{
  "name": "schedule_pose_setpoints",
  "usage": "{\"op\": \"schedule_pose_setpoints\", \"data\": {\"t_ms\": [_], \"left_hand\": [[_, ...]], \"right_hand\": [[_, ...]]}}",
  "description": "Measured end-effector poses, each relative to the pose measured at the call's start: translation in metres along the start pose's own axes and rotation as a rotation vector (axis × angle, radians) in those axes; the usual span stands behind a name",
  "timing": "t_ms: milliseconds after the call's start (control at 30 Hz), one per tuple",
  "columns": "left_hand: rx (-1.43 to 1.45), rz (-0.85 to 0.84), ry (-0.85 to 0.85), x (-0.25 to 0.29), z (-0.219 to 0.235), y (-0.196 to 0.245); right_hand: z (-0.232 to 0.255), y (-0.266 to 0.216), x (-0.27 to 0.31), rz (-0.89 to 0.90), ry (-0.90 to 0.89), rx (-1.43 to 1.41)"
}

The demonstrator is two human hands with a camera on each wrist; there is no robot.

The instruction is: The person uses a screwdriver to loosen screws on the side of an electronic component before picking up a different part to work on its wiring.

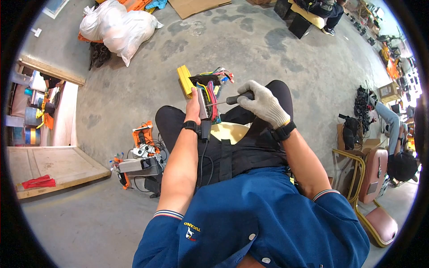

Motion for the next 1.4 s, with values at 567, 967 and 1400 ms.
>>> {"op": "schedule_pose_setpoints", "data": {"t_ms": [567,967,1400], "left_hand": [[0.106,0.073,-0.06,-0.002,-0.002,-0.007],[0.019,0.071,0.018,0.006,-0.003,-0.004],[-0.003,0.086,0.008,-0.007,0.005,-0.013]], "right_hand": [[-0.002,0.008,-0.005,0.116,0.109,0.008],[-0.011,0.07,-0.002,-0.305,0.037,-0.331],[-0.006,0.065,0.0,-0.317,0.048,-0.279]]}}
Point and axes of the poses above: each hand's wrist, its own x-axis away from the middle knuckle, its own z-axis out of the back of the hand, y = z × x, the point moved 8 cm from there along -x, towards the middle knuckle, and after that the axes turned 3 degrees about -y, right-handed, at the moved point
